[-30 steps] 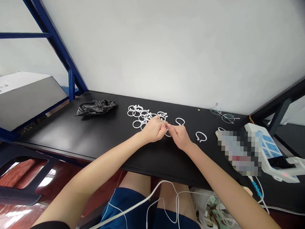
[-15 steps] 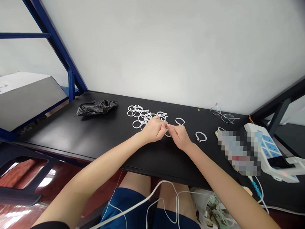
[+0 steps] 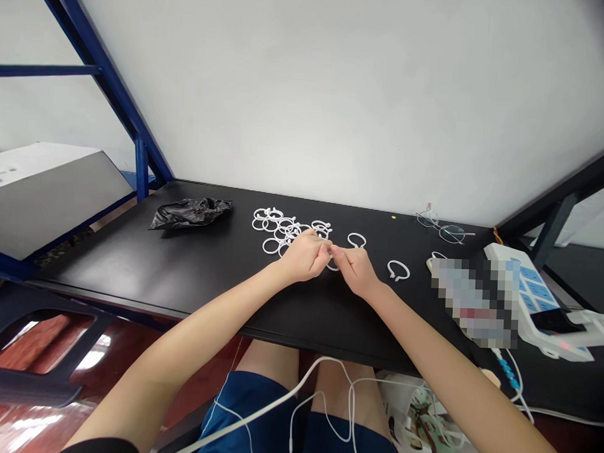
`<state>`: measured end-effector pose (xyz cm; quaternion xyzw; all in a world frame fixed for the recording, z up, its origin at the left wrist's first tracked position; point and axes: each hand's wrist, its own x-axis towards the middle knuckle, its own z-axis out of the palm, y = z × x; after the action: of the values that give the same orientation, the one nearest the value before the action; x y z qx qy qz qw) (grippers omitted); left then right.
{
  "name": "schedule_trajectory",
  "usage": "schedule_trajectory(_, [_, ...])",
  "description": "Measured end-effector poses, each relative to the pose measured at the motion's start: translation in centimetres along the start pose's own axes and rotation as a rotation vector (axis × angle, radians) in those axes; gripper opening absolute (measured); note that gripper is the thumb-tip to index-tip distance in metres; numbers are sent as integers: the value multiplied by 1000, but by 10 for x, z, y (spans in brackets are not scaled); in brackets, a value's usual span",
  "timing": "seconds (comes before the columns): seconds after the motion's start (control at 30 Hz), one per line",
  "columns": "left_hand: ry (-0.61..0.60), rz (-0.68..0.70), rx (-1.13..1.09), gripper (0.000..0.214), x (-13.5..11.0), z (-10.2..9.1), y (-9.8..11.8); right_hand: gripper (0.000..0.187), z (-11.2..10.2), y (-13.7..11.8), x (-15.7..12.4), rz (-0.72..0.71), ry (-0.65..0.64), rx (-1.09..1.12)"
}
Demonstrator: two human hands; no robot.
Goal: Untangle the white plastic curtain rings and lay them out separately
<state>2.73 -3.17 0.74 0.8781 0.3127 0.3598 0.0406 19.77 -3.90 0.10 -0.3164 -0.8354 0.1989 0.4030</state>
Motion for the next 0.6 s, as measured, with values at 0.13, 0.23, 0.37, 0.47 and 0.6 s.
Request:
schedule_trajectory(0.13, [1, -2, 4, 33, 0, 1, 0, 50, 0, 0, 0, -14, 1, 9])
schedule_trajectory(0.23, [-4, -7, 7, 33, -1, 1, 0, 49, 0, 0, 0, -19, 1, 12])
schedule_trajectory(0.37, [-8, -8, 2, 33, -1, 1, -1, 50, 0, 0, 0, -14, 1, 13])
schedule_trajectory(0.47, [0, -3, -1, 32, -1, 1, -1, 49, 0, 0, 0, -18, 3, 12])
schedule_trajectory(0.6, [12, 5, -1, 32, 0, 0, 0, 50, 1, 1, 0, -14, 4, 5])
